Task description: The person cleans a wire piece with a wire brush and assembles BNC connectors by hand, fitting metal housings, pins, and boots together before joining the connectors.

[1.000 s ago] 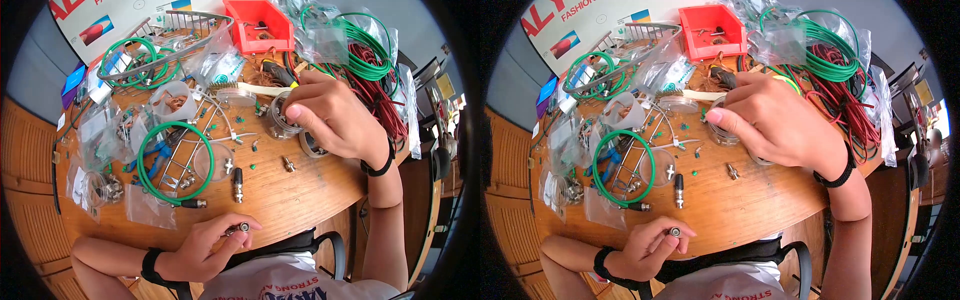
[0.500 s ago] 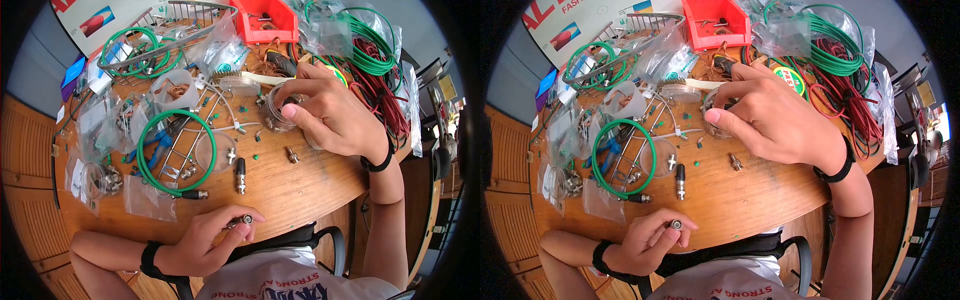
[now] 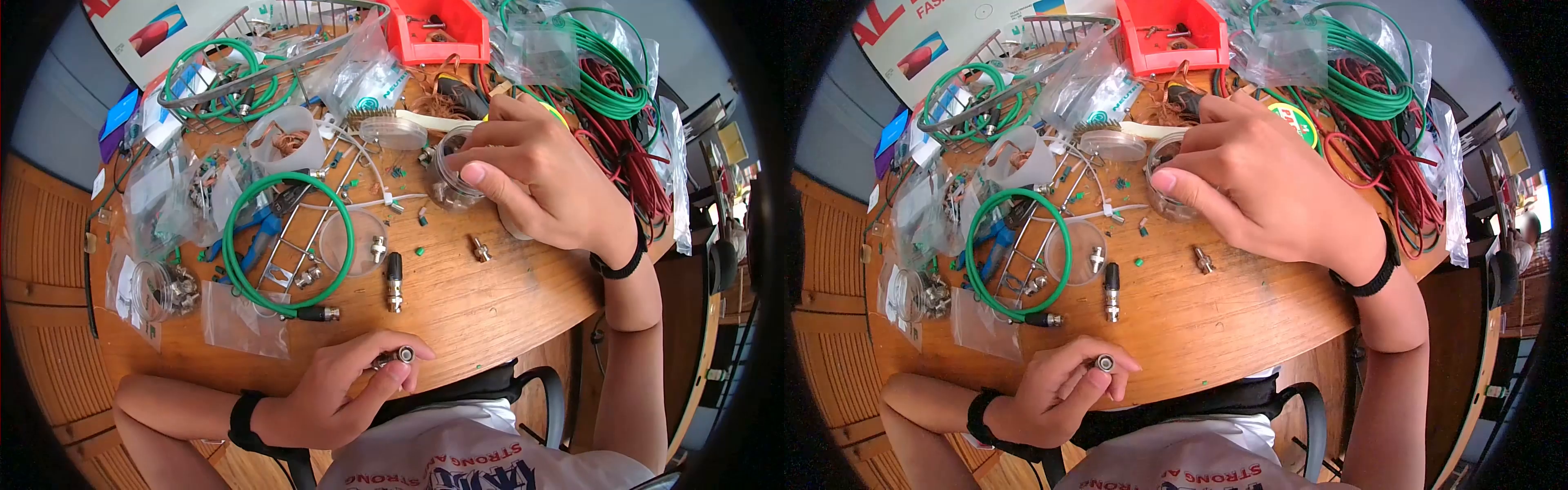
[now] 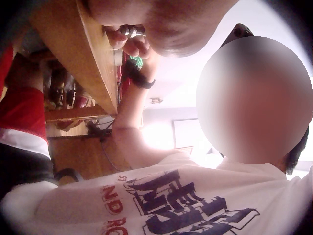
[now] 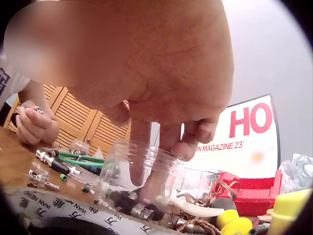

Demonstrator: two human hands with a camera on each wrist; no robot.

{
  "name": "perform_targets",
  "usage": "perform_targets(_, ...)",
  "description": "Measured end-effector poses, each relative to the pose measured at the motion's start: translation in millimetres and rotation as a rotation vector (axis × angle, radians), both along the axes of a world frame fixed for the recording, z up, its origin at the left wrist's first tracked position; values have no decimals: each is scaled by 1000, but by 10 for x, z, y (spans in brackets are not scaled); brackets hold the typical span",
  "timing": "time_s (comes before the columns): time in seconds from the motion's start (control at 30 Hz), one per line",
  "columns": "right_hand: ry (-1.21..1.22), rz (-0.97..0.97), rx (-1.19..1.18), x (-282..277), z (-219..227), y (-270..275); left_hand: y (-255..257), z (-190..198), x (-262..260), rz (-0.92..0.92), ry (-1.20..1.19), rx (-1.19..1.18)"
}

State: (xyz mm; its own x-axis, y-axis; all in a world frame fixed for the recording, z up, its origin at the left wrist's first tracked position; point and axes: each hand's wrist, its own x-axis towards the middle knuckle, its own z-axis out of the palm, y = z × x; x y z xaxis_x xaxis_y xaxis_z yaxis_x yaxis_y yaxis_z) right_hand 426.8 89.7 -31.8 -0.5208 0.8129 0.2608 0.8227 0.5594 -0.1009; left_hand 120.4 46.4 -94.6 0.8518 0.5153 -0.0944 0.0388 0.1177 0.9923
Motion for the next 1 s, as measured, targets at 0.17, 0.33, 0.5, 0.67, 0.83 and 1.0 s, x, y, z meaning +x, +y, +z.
perform_targets(0.17,-3,-22,4,-41,-24,-108,-11,-23,8,8,-14,11)
perform_targets(0.33,-69,-62,-58,-70,-19,-116,-9,-15,11,7,-12,33)
perform_targets(0.5,38,-71,67,-70,-120,-58,-3,-8,5,-5,15,31)
perform_targets(0.67,48,-91,20,-89,-91,-68,-16,-40,2,7,-6,6)
perform_targets(0.83,-41,-108,-46,-125,-43,-140,-13,-13,11,8,-9,-2)
perform_targets(1.0,-36,-96,20,-119,-87,-155,-15,-10,23,11,0,26)
